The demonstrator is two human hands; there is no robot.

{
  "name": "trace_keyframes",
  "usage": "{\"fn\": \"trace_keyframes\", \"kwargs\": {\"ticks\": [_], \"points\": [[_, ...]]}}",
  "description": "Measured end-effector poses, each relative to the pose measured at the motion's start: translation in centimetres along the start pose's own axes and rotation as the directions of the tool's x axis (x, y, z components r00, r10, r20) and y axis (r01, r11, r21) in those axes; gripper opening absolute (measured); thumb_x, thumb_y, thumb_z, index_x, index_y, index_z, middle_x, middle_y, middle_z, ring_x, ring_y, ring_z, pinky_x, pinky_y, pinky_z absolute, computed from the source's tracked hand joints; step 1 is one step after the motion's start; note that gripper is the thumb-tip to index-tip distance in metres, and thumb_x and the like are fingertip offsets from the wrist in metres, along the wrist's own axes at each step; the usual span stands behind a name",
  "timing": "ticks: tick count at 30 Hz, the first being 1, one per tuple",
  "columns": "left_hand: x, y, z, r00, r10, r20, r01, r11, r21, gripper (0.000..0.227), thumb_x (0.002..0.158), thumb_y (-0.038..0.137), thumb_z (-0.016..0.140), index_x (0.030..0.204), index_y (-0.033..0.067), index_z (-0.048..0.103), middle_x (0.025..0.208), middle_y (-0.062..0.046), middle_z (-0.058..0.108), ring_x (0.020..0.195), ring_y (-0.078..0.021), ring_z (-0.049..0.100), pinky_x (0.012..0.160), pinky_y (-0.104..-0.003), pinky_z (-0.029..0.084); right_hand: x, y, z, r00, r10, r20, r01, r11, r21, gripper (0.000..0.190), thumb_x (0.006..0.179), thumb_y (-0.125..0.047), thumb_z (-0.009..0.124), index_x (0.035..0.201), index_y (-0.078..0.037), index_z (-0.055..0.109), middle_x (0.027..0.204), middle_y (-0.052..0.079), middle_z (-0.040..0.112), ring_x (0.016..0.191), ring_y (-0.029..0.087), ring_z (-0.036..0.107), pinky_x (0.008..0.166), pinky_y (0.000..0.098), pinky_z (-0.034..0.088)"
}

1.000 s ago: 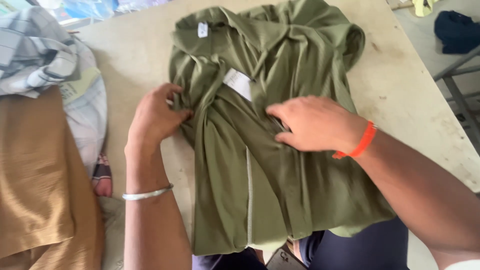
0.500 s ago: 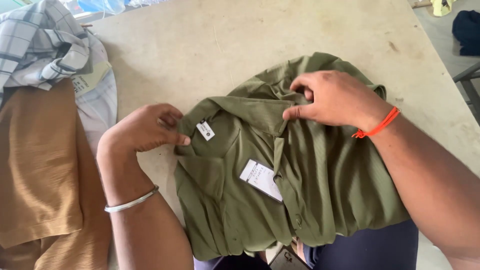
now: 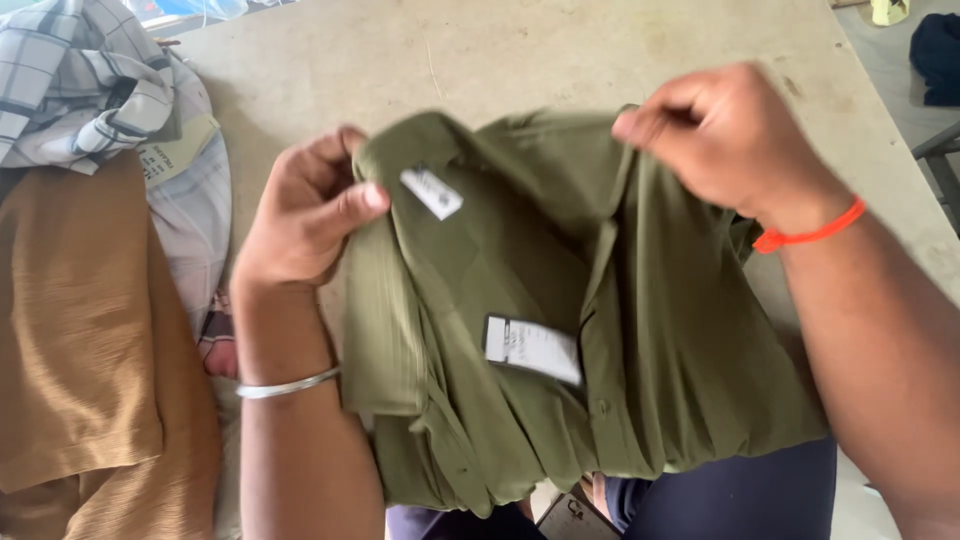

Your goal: Buttoning up a green long-sleeved shirt on a flat table.

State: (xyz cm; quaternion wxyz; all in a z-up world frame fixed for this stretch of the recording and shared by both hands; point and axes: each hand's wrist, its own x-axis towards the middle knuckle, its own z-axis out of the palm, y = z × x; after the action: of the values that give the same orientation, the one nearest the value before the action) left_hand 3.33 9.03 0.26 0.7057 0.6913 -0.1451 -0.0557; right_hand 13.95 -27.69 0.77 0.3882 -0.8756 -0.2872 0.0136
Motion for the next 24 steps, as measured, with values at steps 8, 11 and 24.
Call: {"fn": "trace_keyframes", "kwargs": {"ticks": [8, 11, 24], "points": [[7.8, -1.5, 7.5, 0.934, -0.013, -0.356, -0.240, 0.717, -0.654, 0.056, 0.100, 0.022, 0.064, 0.150, 0.0100, 0.042, 0.148, -0.023, 0.049, 0.127, -0.0354, 0.065, 0.094, -0.037, 0.063, 1.1, 3.4, 1.5, 0.969, -0.122, -0.214, 0.210, 0.865, 0.455, 0.059, 0.096, -0.022, 0.080, 0.143, 0.006, 0.057, 0.136, 0.018, 0.059, 0.120, 0.026, 0.056, 0.100, 0.0370, 0.048], [7.5, -5.4, 7.5, 0.977, 0.210, -0.027, -0.209, 0.935, -0.286, 0.091, 0.102, 0.012, 0.074, 0.167, 0.0186, 0.011, 0.176, -0.012, -0.005, 0.153, -0.0314, 0.043, 0.111, -0.032, 0.059, 1.5, 5.3, 2.1, 0.903, -0.420, -0.090, 0.397, 0.897, -0.194, 0.087, 0.084, -0.023, 0.082, 0.153, 0.010, 0.041, 0.158, 0.034, 0.041, 0.147, 0.042, 0.040, 0.118, 0.0476, 0.035], [4.9, -4.1, 6.5, 0.955, 0.265, -0.134, -0.063, 0.620, 0.782, 0.129, 0.057, 0.013, 0.099, 0.164, 0.0204, 0.026, 0.166, -0.030, -0.014, 0.155, -0.0476, 0.015, 0.113, -0.048, 0.040, 0.9, 4.6, 1.4, 0.981, -0.184, -0.056, 0.150, 0.917, -0.370, 0.020, 0.087, -0.013, 0.076, 0.106, -0.008, 0.080, 0.107, 0.011, 0.075, 0.096, 0.033, 0.070, 0.088, 0.0425, 0.055]]}}
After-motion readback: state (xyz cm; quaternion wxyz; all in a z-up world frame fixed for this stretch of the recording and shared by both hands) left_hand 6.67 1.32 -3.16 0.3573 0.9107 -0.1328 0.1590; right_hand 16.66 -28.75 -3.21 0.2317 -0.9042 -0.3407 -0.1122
